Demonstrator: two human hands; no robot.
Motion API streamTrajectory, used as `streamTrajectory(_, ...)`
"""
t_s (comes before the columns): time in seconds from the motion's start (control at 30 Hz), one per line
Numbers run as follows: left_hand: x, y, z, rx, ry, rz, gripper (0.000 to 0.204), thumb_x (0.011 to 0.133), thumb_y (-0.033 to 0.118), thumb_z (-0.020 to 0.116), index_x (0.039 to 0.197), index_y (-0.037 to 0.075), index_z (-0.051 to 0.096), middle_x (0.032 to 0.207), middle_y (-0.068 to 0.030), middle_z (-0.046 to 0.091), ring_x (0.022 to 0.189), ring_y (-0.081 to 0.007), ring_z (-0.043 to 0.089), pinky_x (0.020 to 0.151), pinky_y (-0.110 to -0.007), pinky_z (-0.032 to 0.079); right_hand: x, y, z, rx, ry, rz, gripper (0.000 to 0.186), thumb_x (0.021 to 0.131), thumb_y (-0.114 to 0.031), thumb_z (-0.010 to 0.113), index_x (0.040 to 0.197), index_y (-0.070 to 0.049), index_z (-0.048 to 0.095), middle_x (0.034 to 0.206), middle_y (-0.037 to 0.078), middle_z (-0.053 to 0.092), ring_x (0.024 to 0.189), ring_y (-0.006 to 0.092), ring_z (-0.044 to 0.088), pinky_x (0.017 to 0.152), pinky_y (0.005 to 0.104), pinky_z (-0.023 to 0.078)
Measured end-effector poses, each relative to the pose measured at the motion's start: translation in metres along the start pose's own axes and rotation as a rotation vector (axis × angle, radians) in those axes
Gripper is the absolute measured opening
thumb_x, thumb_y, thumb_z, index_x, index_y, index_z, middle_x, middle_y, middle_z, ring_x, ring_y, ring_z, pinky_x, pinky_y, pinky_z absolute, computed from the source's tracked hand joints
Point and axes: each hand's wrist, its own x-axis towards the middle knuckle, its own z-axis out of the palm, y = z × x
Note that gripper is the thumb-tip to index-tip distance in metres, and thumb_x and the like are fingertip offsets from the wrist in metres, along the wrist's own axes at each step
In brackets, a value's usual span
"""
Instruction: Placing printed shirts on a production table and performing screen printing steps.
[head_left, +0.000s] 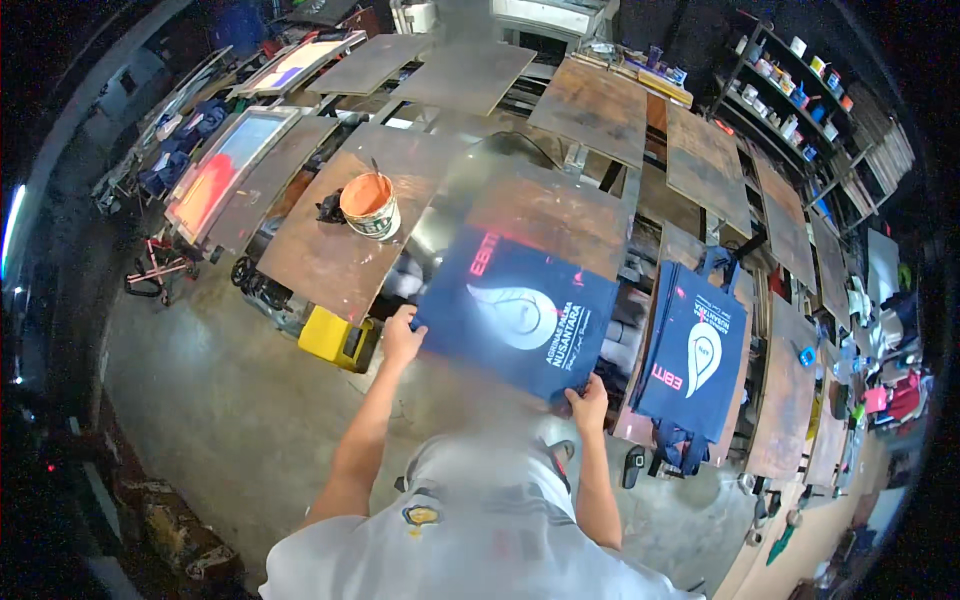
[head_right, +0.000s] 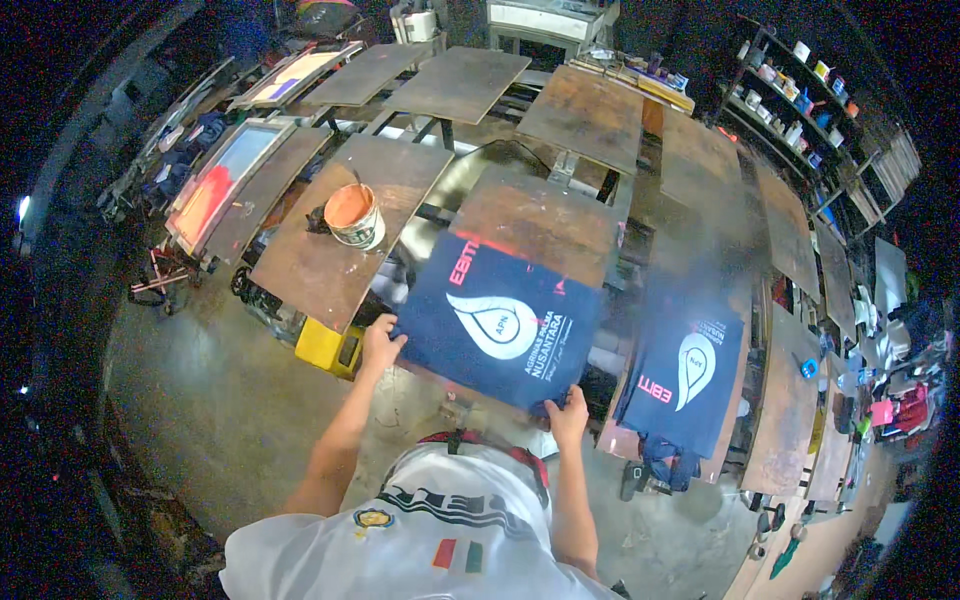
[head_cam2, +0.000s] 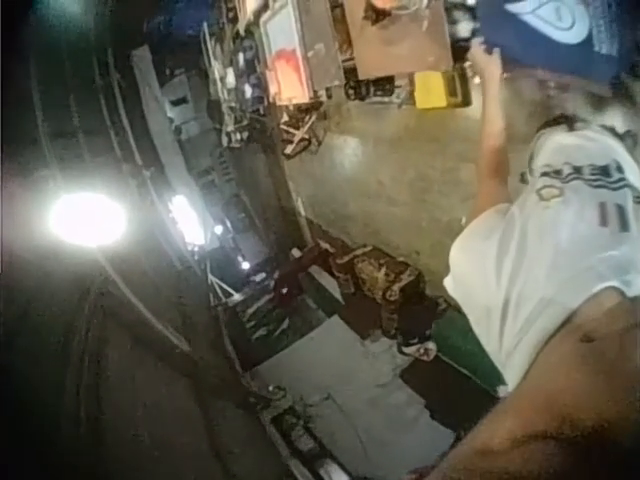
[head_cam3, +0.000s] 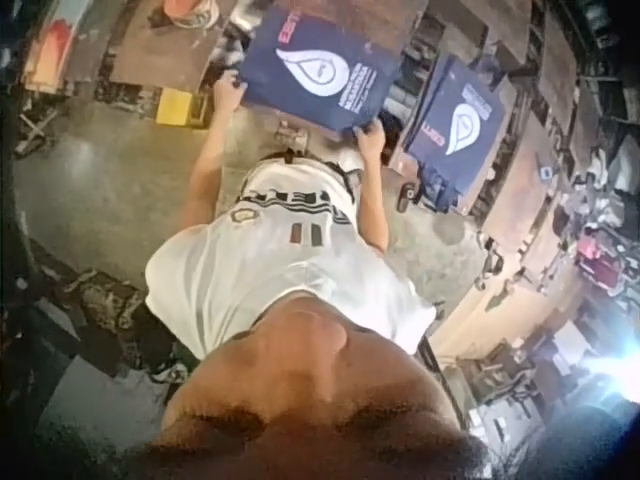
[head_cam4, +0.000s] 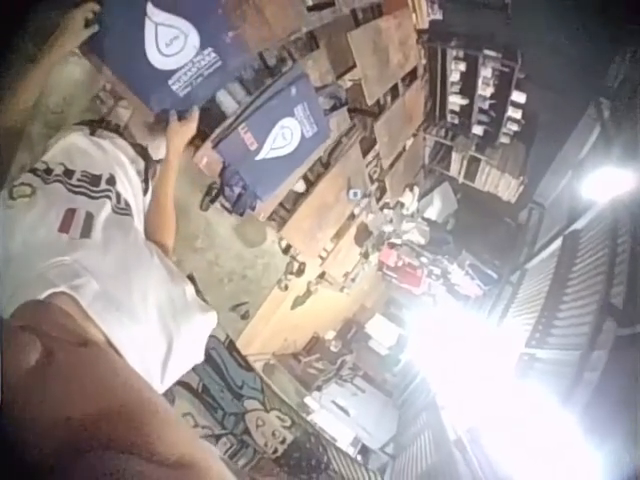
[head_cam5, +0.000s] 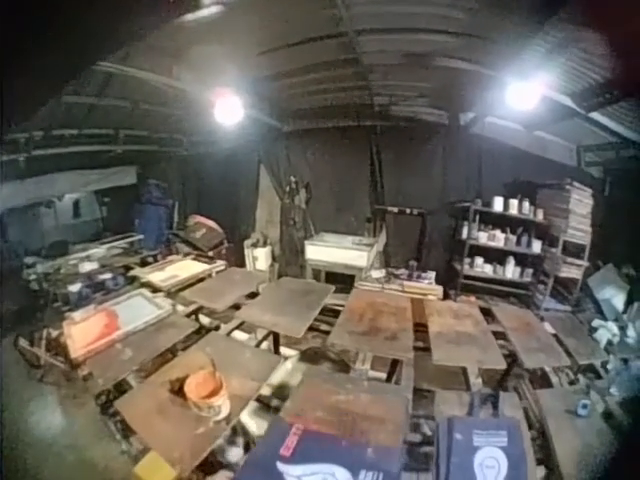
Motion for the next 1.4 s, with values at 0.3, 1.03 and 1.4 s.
streamTrajectory(0.3, -0.013, -0.037, -0.01, 0.027, 0.116, 0.12, 0.036, 0.071, 0.02, 0.085, 0.096, 0.004, 0.064, 0.086, -0.01, 0.06, 0.086, -0.029, 0.059, 0.078, -0.04, 0.048, -0.012, -0.038, 0.003, -0.245, 0.129, -0.075, 0.059, 0.069, -0.004, 0.082, 0.122, -0.002, 0.056, 0.068, 0.003, 0.056, 0.059, 0.0131, 0.052, 0.057, 0.0301, 0.047)
streamTrajectory(1.03, -0.063, -0.033, -0.004, -0.034, 0.347, -0.028, 0.021, 0.076, 0.004, 0.079, 0.082, 0.006, 0.059, 0.076, -0.004, 0.059, 0.067, -0.0169, 0.059, 0.063, -0.033, 0.048, -0.087, -0.054, -0.02, -0.352, 0.082, -0.069, 0.048, 0.081, -0.014, 0.074, 0.126, -0.005, 0.059, 0.082, 0.013, 0.068, 0.082, 0.0346, 0.068, 0.073, 0.0456, 0.053)
streamTrajectory(1.4, -0.103, -0.052, -0.034, -0.997, -0.093, -0.551, 0.034, 0.086, 0.004, 0.069, 0.117, 0.002, 0.057, 0.096, -0.0107, 0.067, 0.073, -0.0238, 0.068, 0.065, -0.036, 0.058, -0.107, -0.033, -0.015, -0.177, 0.167, -0.094, 0.036, 0.077, -0.011, 0.077, 0.109, 0.0, 0.065, 0.073, 0.013, 0.066, 0.067, 0.0263, 0.066, 0.066, 0.0387, 0.052)
